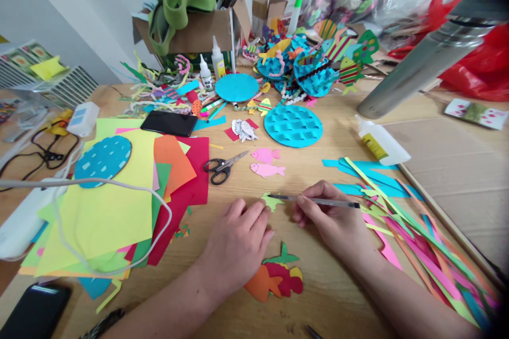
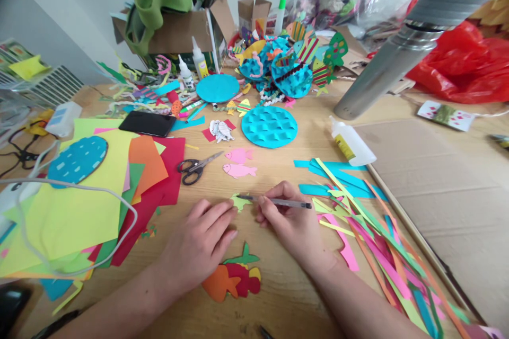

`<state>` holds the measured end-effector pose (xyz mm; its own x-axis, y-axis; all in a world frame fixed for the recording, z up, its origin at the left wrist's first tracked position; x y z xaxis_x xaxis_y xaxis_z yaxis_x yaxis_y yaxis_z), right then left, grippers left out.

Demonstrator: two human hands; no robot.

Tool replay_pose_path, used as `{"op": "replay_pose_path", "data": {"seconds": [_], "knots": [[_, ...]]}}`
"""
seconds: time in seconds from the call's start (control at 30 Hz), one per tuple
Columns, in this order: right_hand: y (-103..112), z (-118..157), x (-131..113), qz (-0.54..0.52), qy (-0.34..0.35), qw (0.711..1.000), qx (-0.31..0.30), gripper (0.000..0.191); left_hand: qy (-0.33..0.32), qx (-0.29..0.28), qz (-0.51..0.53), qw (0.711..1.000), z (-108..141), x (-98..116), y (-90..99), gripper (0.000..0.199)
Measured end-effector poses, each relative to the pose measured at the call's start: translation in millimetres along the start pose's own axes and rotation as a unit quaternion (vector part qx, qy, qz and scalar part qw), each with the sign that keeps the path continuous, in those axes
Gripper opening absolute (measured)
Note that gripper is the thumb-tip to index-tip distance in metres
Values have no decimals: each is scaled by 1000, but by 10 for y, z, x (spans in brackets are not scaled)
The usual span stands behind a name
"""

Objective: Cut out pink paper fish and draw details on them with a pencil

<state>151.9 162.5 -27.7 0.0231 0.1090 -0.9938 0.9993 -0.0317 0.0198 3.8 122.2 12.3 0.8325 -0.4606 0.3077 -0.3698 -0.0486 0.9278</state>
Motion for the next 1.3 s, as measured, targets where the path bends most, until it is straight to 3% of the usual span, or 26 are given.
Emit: {"op": "replay_pose_path", "data": {"seconds": [1.3], "knots": [[27, -9, -14, -1, 1, 1000, 18, 29, -2, 2, 14, 1000, -6, 2, 9, 26]]}}
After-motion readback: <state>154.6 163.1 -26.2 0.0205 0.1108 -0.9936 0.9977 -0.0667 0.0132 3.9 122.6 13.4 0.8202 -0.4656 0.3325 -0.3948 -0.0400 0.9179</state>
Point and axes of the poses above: each hand's wrist, its own z-axis away from the middle knuckle, its own y-axis out of the back of the hand, x = y × z, the point moved 9 cm from there along -z, towards the middle knuckle, and after that the axes turned 12 degrees about y, right-handed, at the moved point
